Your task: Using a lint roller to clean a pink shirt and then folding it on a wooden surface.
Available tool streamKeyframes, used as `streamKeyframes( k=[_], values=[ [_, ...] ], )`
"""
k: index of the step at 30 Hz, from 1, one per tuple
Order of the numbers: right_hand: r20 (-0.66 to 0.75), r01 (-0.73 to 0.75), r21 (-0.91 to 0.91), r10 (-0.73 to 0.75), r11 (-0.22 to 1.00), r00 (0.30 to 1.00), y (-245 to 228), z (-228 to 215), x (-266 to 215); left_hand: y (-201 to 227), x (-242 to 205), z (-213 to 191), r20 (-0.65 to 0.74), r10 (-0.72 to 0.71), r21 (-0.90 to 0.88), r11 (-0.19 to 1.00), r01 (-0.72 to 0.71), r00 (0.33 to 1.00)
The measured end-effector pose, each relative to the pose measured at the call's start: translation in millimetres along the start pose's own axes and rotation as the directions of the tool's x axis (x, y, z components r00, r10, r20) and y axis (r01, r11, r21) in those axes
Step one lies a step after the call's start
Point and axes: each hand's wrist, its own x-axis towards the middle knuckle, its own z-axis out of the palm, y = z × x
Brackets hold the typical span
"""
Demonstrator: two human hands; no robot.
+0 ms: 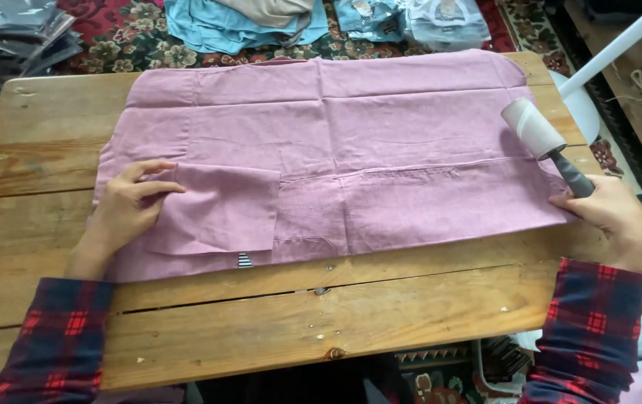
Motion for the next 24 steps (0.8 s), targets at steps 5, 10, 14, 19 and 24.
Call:
streamKeyframes(
  k=[5,10,14,19,24],
  values=[
    [0.121,0.03,0.105,-0.043,0.994,0.992,14,-10,-14,-14,-3,9,-0.162,-0.347,-0.195,0.929,0.315,0.924],
    [-0.042,-0.131,-0.13,0.127,0.983,0.991,-22,-4,-50,-38,-5,7,-0.001,-0.212,0.141,0.967,0.21,0.977],
    [-0.278,-0.029,-0.263,-0.048,0.964,0.959,6,28,-54,-27,-7,6,-0.039,-0.092,0.158,0.983,0.097,0.995],
    [-0.635,-0.176,-0.463,-0.186,0.869,0.75,-19,60,-108,-41,-19,15,-0.186,-0.153,0.18,0.966,0.187,0.97],
    [-0.247,0.192,-0.242,-0.251,0.951,0.936,-148,122,-258,-32,-19,12,-0.157,-0.234,0.265,0.926,0.27,0.959]
  ],
)
